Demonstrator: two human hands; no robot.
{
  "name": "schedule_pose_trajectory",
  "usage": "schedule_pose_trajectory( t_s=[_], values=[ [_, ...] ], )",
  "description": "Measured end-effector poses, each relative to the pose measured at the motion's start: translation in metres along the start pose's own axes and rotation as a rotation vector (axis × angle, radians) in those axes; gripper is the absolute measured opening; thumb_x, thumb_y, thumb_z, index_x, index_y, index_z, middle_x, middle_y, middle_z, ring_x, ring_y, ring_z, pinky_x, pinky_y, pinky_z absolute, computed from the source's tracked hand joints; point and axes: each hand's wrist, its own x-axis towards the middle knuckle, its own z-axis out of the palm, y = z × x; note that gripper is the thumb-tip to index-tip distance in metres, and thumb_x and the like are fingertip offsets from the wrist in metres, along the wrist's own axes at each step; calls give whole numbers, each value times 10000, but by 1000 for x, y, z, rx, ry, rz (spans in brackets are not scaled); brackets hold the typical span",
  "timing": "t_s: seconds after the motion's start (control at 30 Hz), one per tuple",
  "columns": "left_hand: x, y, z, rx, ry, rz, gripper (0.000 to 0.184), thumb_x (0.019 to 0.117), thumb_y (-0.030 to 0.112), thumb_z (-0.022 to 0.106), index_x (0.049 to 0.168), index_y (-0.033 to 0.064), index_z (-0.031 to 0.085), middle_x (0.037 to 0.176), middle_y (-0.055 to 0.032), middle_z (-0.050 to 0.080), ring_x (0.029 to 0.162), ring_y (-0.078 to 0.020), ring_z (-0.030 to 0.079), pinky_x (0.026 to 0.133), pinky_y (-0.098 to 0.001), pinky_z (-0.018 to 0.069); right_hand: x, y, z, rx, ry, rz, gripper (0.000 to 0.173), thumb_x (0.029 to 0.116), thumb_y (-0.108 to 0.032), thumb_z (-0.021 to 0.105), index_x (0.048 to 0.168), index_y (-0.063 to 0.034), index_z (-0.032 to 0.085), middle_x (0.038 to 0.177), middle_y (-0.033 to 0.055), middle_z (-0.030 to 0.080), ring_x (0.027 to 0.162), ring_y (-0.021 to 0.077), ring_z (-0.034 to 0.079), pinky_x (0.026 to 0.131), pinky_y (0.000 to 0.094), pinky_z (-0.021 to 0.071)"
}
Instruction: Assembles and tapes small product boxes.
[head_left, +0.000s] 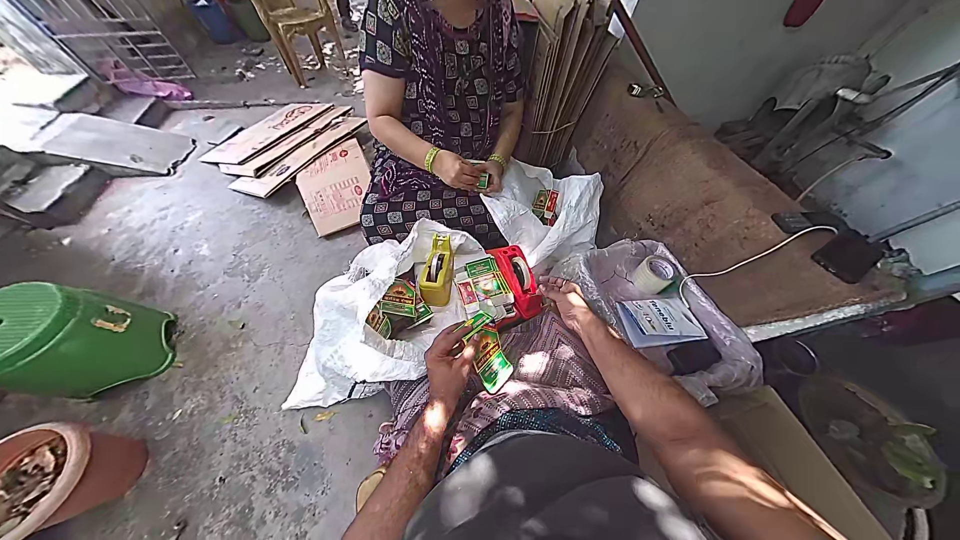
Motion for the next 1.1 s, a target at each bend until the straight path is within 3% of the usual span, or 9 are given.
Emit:
schedule_pose_trajectory(
  t_s=[0.2,0.37,0.43,0.47,0.53,0.6,0.67,0.87,1.1],
  values=[
    [1,2,4,-22,11,-50,209,882,48,782,1072,-36,760,1231,-205,695,1016,-267,738,831,-375,664,-1,26,-9,-381,-117,-145,320,948,-124,686,1258,-44,699,977,70,743,858,111,695,849,308,577],
    [-2,4,3,-11,0,-1,209,873,30,787,1073,-26,770,1266,-213,680,1051,-274,728,863,-373,655,2,40,-11,-732,-45,-155,348,970,-230,637,1310,-229,710,1163,52,739,1082,161,686,1006,398,529],
    [0,5,4,24,0,33,199,866,46,797,1056,-7,780,1272,-205,681,1068,-271,725,880,-379,651,-8,36,-11,-761,-31,-190,439,961,-257,638,1399,-225,646,1108,49,743,1013,168,693,958,416,541],
    [0,4,3,57,-1,69,193,860,63,806,1046,11,788,1269,-197,687,1084,-264,721,897,-380,645,-18,32,-5,-711,-28,-216,502,954,-232,663,1445,-157,592,1061,61,747,954,164,704,922,393,560],
    [-2,0,1,129,-8,139,187,857,115,820,1030,46,800,1274,-187,690,1102,-250,712,925,-382,625,-47,22,14,-420,-65,-223,601,918,-109,722,1463,-26,483,970,79,748,850,139,722,839,315,599],
    [-4,1,2,203,-21,165,191,865,179,824,1021,70,806,1294,-178,683,1060,-208,720,889,-344,622,-81,3,35,-56,-170,-130,568,924,-8,689,1442,4,456,955,129,743,844,184,724,811,323,595],
    [-5,0,4,241,-37,172,205,865,208,830,1026,83,810,1308,-175,675,984,-172,734,830,-313,634,-105,-9,51,157,-292,-71,557,926,-23,668,1427,15,428,952,145,728,834,197,704,754,325,574],
    [-11,5,6,366,-95,169,179,878,225,812,1036,141,813,1355,-140,660,1061,-167,724,902,-332,622,-122,-21,81,211,-396,-43,473,913,-18,664,1332,11,445,890,131,718,805,184,700,728,314,567],
    [-12,7,3,510,-159,273,135,899,203,763,1009,138,805,1377,-126,655,1171,-226,692,971,-419,592,-118,-21,93,214,-316,48,450,885,-15,744,1240,14,469,810,121,682,686,172,668,637,293,562]
  ],
)
